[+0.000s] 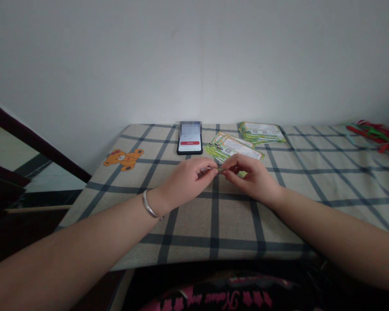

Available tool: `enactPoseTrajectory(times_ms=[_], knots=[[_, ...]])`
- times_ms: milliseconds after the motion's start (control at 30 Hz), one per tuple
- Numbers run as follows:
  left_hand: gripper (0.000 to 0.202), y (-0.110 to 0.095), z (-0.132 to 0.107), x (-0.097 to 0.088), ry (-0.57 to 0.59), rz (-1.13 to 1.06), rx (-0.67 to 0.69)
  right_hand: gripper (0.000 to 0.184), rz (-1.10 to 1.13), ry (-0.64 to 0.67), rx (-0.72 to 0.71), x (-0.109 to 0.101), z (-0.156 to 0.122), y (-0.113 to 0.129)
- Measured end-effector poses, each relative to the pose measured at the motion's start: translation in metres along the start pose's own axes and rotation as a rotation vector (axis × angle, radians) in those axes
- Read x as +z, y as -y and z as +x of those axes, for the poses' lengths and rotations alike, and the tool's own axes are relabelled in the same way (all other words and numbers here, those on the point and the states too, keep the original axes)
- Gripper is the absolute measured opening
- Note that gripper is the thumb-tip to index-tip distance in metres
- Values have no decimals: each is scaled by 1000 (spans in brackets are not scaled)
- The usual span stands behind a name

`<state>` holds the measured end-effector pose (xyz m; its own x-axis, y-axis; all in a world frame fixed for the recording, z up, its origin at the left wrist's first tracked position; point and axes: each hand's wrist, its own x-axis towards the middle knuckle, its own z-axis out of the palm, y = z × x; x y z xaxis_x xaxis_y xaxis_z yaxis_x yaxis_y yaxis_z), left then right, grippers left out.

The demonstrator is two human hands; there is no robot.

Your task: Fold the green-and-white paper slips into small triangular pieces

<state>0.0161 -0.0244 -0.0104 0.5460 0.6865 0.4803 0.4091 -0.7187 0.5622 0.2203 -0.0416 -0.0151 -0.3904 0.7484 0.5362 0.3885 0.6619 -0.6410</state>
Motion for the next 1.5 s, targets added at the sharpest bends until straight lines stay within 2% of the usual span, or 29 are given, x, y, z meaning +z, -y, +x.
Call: enactPoseTrajectory(times_ms=[167,300,433,633,800,967,1033,1100,1200,1267,1367,1500], knots=[[14,4,1,2,48,-195,-85,4,-12,-19,-23,0,0,0],[14,7,2,3,93,-329,-153,5,-111,-17,-69,0,-2,-2],[15,6,4,2,133,-352,-187,6,-286,40,-130,-4,-2,-3],[13,11,6,0,171,-386,-224,17,-572,150,-334,-12,-1,-2],[17,12,6,0,155,-398,-218,19,-642,178,-374,-14,-2,1],[17,8,5,3,189,-436,-279,16,-629,169,-440,-13,-3,3],[13,7,5,4,180,-428,-273,11,-571,140,-375,-11,-3,3],[10,5,4,4,146,-377,-225,5,-484,96,-241,-7,-2,3],[9,3,3,3,52,-180,-76,1,-191,63,31,-1,-1,3],[10,2,3,2,-2,-13,48,3,-42,45,148,2,0,3],[12,2,2,1,-28,182,196,2,35,48,216,5,1,3],[12,1,0,2,-55,346,246,4,97,39,223,9,1,6]])
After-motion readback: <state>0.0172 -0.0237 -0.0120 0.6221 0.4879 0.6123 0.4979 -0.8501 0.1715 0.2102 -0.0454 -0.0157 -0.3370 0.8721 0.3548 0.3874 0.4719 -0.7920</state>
